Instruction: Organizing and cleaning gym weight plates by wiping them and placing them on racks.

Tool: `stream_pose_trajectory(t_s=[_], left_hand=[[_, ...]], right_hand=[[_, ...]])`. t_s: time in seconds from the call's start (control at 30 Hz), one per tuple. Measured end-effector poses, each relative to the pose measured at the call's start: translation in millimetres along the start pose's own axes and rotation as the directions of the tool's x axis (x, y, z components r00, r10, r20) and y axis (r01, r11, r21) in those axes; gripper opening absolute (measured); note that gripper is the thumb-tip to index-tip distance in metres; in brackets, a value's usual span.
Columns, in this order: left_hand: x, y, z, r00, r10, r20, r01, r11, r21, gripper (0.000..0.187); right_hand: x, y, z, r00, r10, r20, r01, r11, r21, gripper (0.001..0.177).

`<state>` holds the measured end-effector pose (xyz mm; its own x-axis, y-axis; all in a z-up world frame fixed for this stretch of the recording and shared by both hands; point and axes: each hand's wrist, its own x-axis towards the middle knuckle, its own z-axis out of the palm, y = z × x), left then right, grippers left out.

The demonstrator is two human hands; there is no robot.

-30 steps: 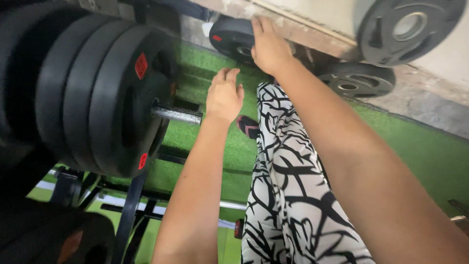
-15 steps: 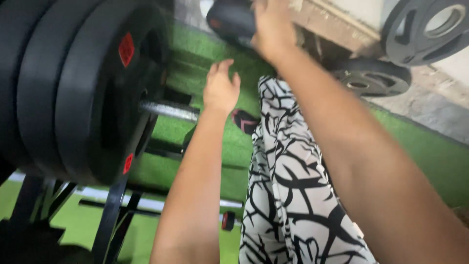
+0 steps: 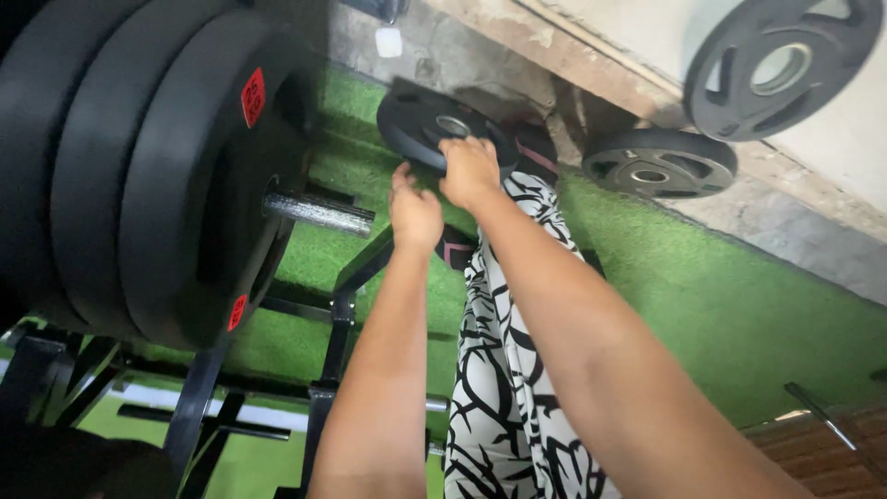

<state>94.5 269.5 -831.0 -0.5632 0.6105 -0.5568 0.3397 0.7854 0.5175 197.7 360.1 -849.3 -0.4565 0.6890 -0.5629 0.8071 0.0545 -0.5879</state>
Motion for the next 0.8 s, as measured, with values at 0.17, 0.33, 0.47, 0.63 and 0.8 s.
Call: stream_pose_trajectory(t_s=[0.17,0.33,0.47,0.63,0.8], left_hand=[[-56.9,61.3,-34.8,0.986,0.153,0.064,-0.166,0.904,0.394,0.077],[-100.6,55.9,-25.5,0.875,0.42,0.242,-0.47,0.614,0.633,0.073],[-157.4,72.3,-27.5,0.777,0.468,0.421,-0.608,0.386,0.693,0.072],[-214.2,121.2,-45.1,0.735,0.465,0.494,-0.651,0.28,0.705,0.049],[-259.7,147.5,-67.6,0.661,0.436,0.611,-0.75,0.34,0.568,0.06]], right_hand=[[-42.1,30.5,8.4,0.999,-0.017,-0.047,0.015,0.999,-0.041,0.052],[-105.2,36.9,-20.0,1.0,-0.016,-0.007,0.016,0.997,-0.075,0.048],[-172.5,35.5,-38.9,0.998,-0.058,0.019,0.06,0.991,-0.118,0.039],[-254.1,27.8,-82.8,0.998,-0.058,0.012,0.059,0.99,-0.131,0.046],[-316.3,2.3,-134.8,0.987,-0.158,0.024,0.159,0.981,-0.113,0.057]])
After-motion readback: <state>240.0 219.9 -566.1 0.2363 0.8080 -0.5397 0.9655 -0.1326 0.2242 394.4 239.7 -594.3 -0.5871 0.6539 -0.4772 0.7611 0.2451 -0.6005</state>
